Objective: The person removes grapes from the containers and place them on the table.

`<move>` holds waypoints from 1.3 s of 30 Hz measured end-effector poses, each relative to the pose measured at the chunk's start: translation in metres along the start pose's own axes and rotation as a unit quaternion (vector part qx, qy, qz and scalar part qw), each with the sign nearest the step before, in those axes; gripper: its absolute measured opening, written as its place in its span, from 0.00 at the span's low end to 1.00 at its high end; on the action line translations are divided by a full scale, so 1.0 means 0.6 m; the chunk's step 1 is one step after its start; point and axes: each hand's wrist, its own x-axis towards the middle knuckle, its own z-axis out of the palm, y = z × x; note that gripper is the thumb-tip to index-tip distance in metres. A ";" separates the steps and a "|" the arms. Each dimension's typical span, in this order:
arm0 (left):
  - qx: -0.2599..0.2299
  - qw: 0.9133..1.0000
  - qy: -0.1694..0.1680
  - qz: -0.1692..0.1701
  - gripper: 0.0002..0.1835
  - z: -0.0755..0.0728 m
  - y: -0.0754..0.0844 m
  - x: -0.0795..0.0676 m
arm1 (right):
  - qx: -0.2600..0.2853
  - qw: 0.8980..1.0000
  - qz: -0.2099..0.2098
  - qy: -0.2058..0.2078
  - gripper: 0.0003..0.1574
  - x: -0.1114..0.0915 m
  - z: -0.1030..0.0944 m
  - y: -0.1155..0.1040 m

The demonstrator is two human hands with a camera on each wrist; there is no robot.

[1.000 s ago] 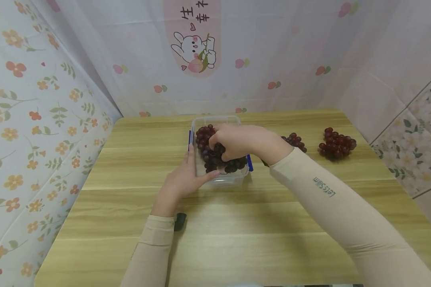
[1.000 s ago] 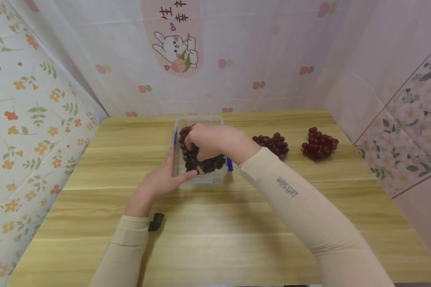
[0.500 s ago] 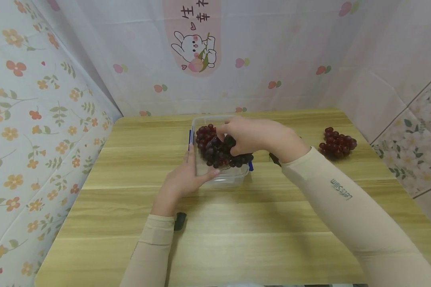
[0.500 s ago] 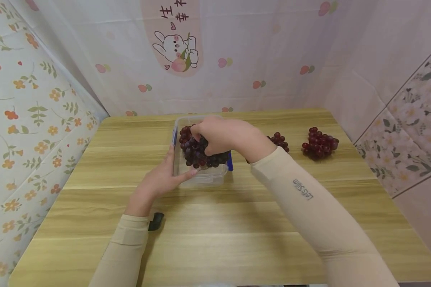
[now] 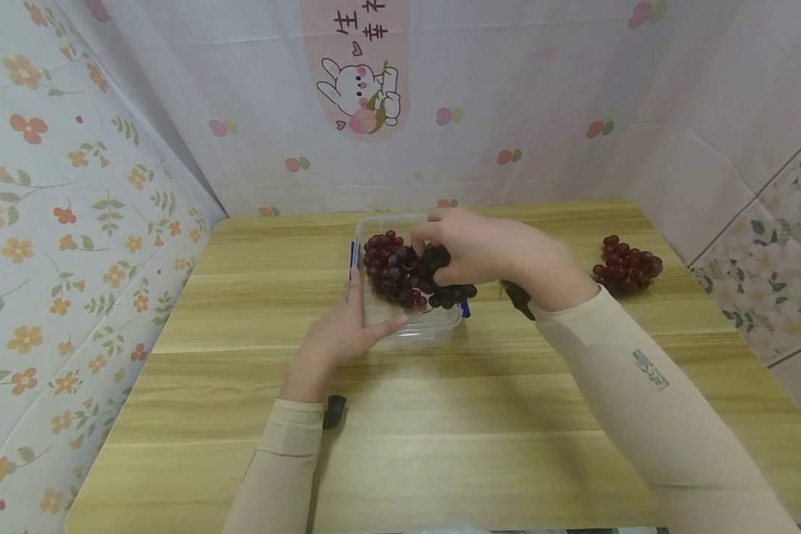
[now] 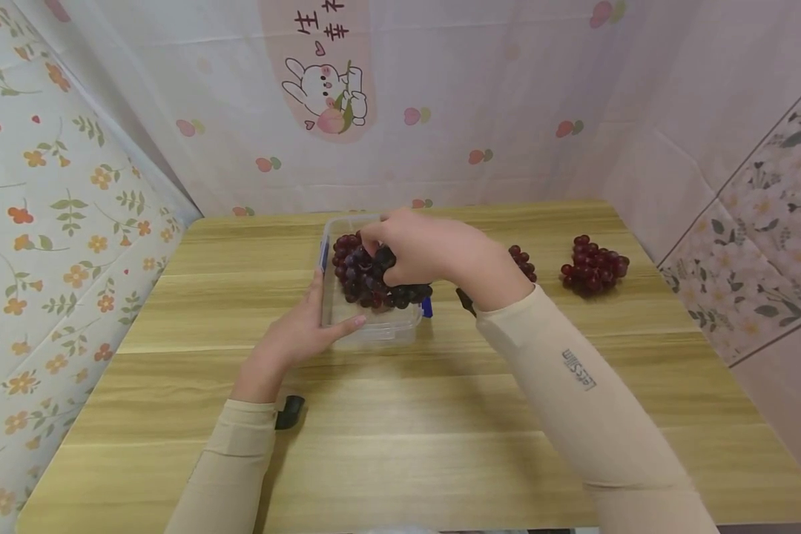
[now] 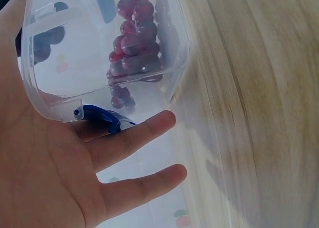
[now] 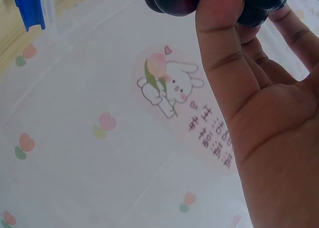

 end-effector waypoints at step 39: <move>0.001 1.000 0.005 0.008 0.72 0.001 0.001 0.000 | 0.122 0.967 0.118 0.189 0.21 -0.182 0.031 0.032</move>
